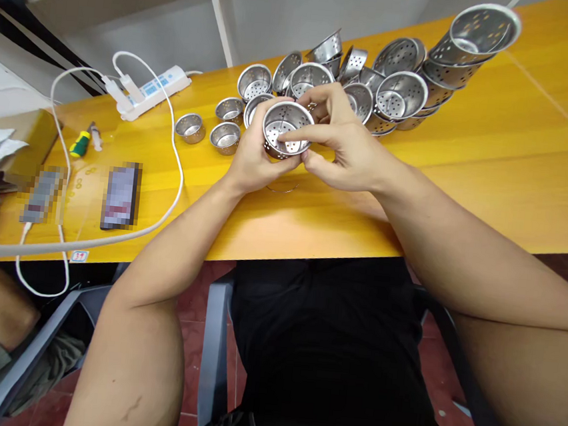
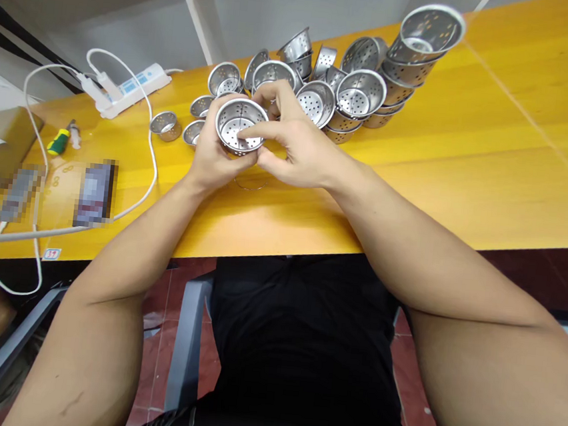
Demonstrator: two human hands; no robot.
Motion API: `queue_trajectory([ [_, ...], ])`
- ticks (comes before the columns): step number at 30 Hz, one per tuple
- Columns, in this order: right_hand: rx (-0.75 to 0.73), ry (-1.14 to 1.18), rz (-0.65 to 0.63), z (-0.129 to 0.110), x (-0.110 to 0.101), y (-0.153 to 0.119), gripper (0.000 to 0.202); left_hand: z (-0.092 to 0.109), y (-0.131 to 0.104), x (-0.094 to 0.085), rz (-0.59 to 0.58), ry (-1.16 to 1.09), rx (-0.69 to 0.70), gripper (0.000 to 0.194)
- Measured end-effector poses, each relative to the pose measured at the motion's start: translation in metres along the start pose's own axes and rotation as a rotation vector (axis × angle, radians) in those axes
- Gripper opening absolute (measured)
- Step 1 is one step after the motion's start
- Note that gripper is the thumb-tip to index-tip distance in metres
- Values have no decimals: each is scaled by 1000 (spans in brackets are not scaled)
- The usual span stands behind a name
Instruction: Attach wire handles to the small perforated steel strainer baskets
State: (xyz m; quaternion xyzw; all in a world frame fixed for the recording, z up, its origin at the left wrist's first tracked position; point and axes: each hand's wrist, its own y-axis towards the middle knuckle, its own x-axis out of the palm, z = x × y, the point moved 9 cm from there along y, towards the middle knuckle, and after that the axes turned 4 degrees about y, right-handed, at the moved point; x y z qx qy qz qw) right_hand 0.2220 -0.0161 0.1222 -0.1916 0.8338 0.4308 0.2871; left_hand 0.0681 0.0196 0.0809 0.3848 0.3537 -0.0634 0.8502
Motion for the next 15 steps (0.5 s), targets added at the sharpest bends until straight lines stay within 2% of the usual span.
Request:
queue_trajectory([
  [4,15,-32,13,-3,-4,1,42,5,1,-5,15,-22,-32,84],
  [8,13,-30,58,-11,-13,2,28,10,1,-9,24,-42,8,87],
  [11,-14,3,79,-16,-16,2,20,5,0,-9,-1,-4,27,93],
  [15,14,40,70,-13,-15,1,21,-5,0,-11,-1,-19,82,101],
])
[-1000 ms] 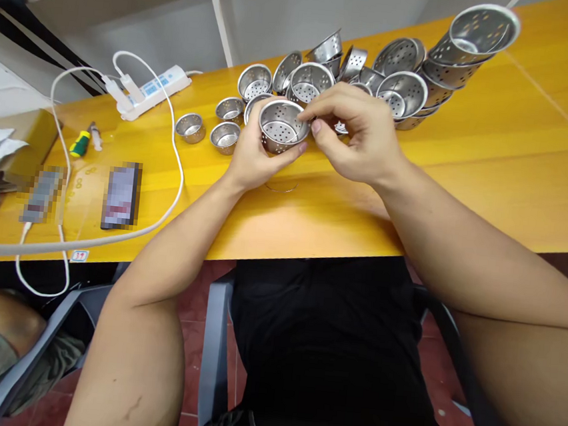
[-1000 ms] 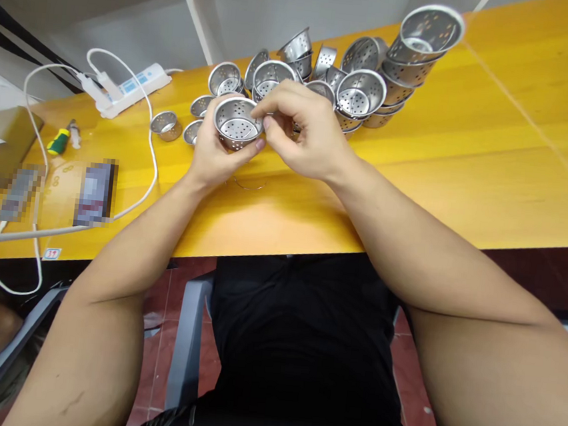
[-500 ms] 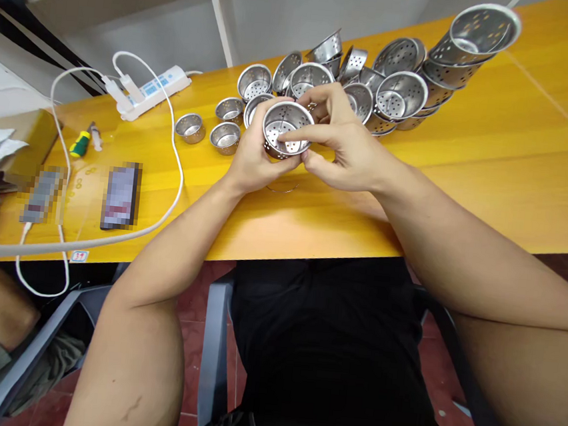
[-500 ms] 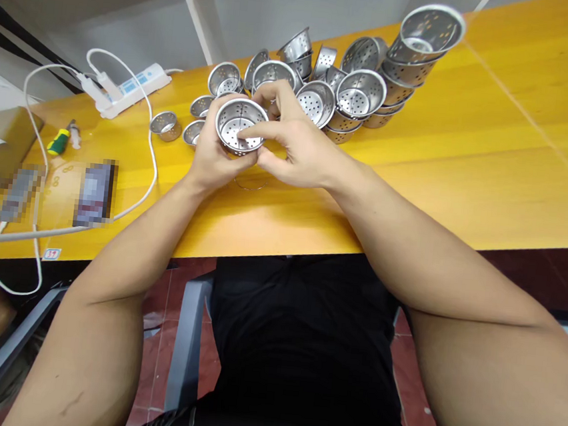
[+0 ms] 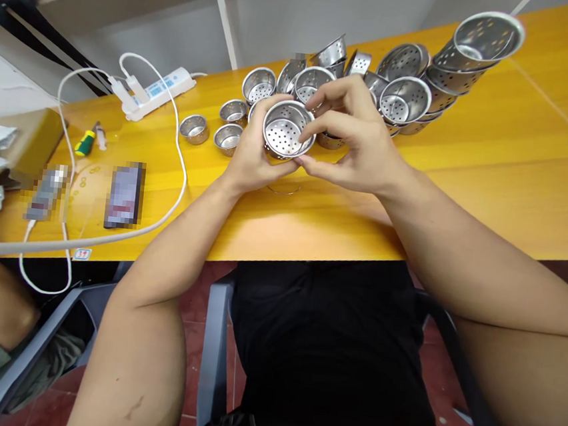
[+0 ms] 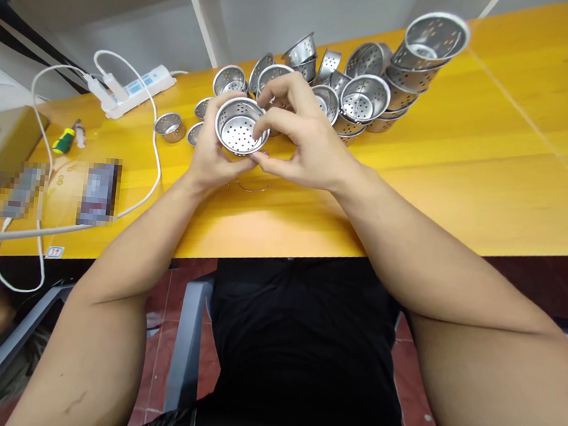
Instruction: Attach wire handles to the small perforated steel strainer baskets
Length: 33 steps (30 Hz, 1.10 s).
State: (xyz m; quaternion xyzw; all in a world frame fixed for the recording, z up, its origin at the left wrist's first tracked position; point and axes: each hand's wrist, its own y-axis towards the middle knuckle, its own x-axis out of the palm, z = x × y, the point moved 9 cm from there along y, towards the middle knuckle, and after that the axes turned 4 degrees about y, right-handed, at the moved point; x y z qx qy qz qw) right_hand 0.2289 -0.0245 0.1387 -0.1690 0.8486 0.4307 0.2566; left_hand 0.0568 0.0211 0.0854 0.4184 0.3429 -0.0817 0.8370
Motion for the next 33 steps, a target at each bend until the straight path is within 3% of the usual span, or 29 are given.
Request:
queue_trajectory([
  [5,-18,13,-18,4,-1,1,18,-5,3,-9,14,-30,58,114],
  [8,22,-22,-96,9,1,1,21,-1,7,-26,25,-22,37,114],
  [10,55,-68,-181,15,5,-1,25,2,9,-47,102,3,31,97],
  [12,69,-123,-270,20,11,-4,27,-5,8,-78,272,47,-12,72],
  [14,75,-198,-349,27,19,-8,27,-27,4,-103,378,125,-164,63],
  [15,82,-243,-388,31,24,-10,27,-42,2,-109,354,172,-262,64],
  [19,142,-405,-496,48,37,-17,22,-80,-6,-107,32,335,-509,64],
  [22,172,-470,-502,51,38,-18,18,-83,-15,-98,-188,456,-611,77],
  [25,123,-433,-374,34,33,-12,19,-82,-22,-88,-309,509,-692,81],
  [27,61,-335,-316,17,37,-8,22,-85,-24,-85,-314,511,-731,74],
  [28,25,-278,-349,9,46,-8,24,-86,-25,-86,-293,506,-741,71],
  [30,4,-246,-538,1,73,-12,27,-87,-21,-91,-191,483,-716,72],
  [33,112,-317,-764,9,95,-21,11,-73,-9,-105,32,432,-571,80],
])
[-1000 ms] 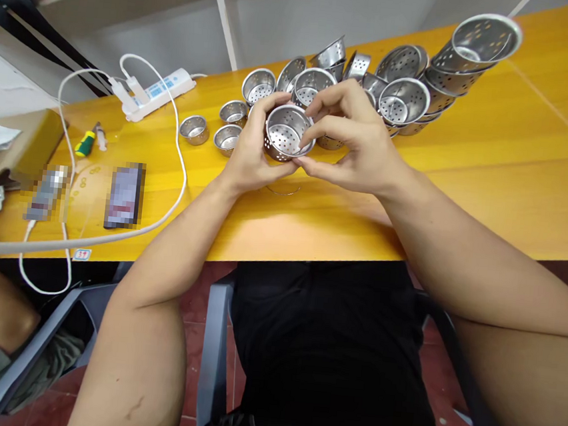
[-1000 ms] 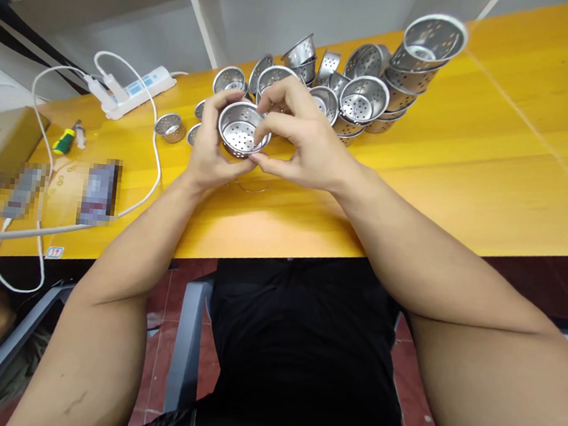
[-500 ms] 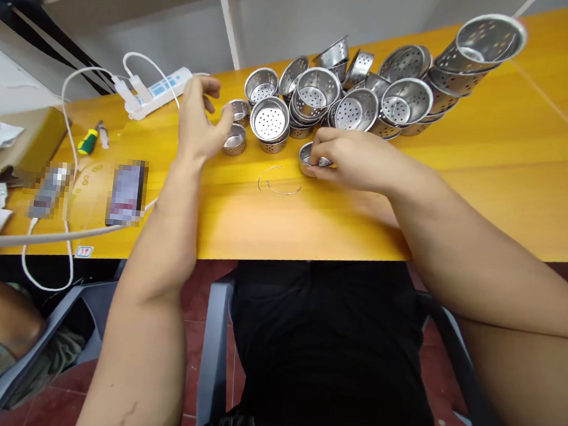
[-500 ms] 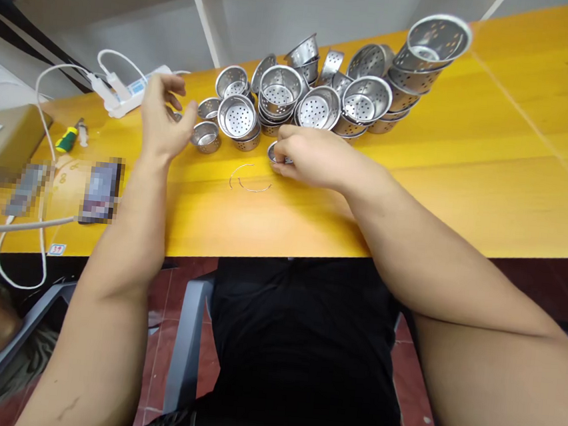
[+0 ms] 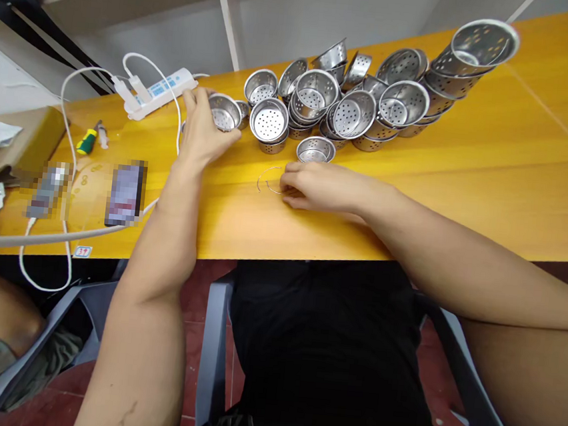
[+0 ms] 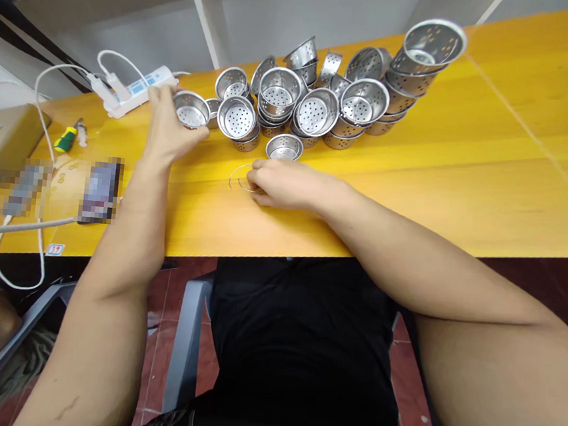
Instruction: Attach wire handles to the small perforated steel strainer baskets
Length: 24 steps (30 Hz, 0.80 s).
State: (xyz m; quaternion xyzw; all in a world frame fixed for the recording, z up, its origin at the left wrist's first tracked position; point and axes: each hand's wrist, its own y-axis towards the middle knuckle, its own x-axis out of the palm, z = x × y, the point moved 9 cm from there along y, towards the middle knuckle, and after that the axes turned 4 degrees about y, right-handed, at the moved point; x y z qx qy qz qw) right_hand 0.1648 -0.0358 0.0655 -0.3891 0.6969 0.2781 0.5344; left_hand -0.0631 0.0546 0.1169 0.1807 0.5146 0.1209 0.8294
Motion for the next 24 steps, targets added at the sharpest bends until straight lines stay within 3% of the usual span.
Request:
queue_trajectory([
  [3,77,-11,-133,5,6,-4,15,18,-1,-10,112,-66,98,87],
  [7,134,-12,-234,4,7,-16,19,35,-4,0,85,-163,182,94],
  [14,51,-128,-126,-21,6,-10,21,45,-11,2,185,-124,283,90],
  [21,83,-61,-162,-12,8,-7,13,45,-11,3,181,-207,297,100],
  [24,66,0,-130,-8,2,-7,21,42,-12,4,157,-203,282,97],
])
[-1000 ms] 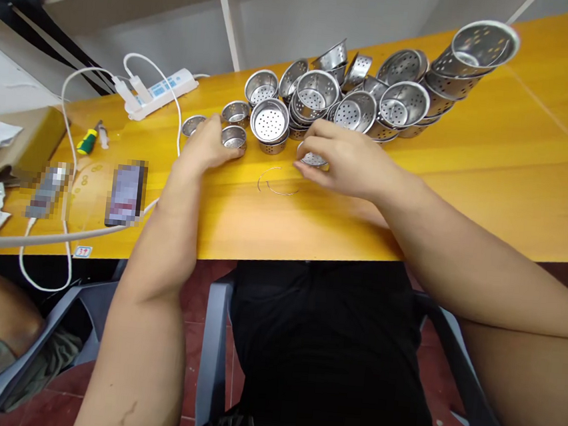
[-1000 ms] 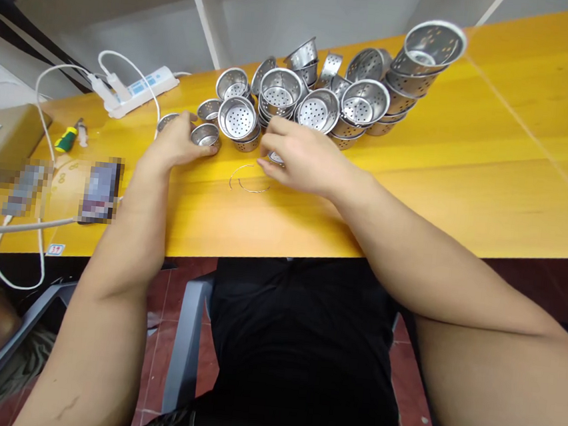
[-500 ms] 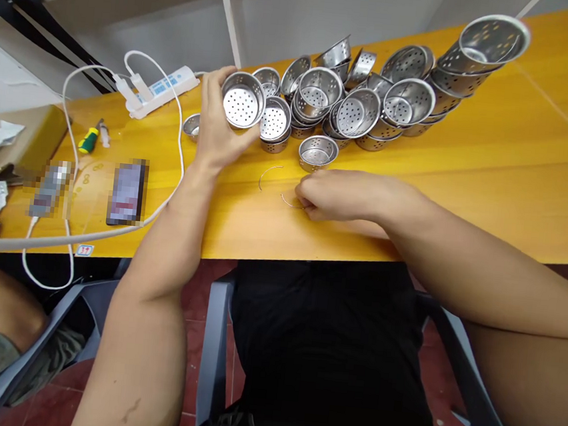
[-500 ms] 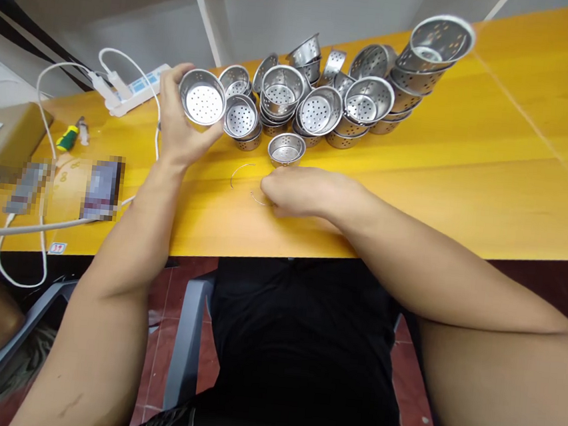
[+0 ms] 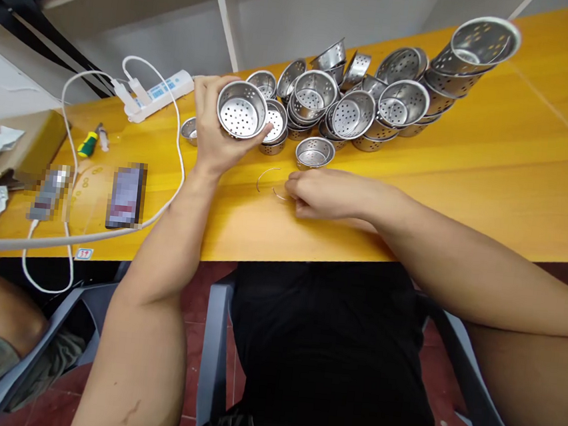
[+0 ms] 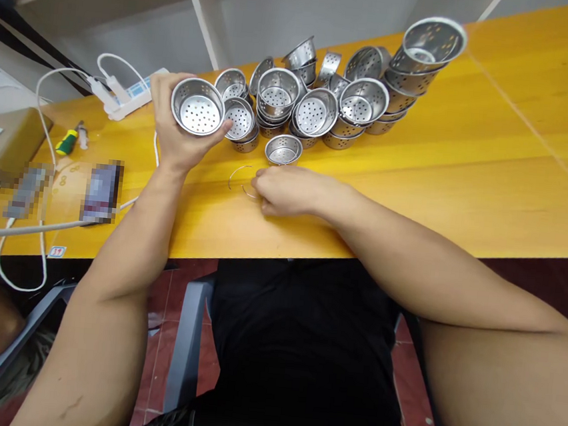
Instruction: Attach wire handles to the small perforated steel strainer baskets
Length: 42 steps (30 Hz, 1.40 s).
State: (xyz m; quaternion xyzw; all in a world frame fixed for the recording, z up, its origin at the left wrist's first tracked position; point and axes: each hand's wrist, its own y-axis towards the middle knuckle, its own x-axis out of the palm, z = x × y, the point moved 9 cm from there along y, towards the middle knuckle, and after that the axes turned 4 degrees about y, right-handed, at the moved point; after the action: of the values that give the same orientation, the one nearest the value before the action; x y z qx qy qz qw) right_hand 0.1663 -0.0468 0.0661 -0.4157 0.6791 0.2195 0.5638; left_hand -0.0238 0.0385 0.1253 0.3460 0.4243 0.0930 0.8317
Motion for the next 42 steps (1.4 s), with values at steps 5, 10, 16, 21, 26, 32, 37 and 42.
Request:
queue_trajectory([
  [5,-73,298,126,9,-15,0,34,-4,-2,0,27,86,-8,98],
  [10,-254,619,399,19,-38,-9,14,1,-2,4,63,11,4,102],
  [16,-178,985,685,44,-52,-20,53,4,-4,9,54,-134,-41,114],
  [21,-102,1036,968,64,-68,-34,50,18,-5,4,110,-226,36,107],
  [26,-193,956,1168,75,-79,-41,54,22,-7,28,143,-304,150,101],
  [32,-127,779,1248,83,-79,-45,45,32,-19,70,44,-415,323,109],
  [37,-114,759,1332,88,-81,-50,53,39,-24,73,63,-359,399,101],
  [42,-128,764,1325,85,-81,-50,52,40,-24,66,130,-385,380,100],
])
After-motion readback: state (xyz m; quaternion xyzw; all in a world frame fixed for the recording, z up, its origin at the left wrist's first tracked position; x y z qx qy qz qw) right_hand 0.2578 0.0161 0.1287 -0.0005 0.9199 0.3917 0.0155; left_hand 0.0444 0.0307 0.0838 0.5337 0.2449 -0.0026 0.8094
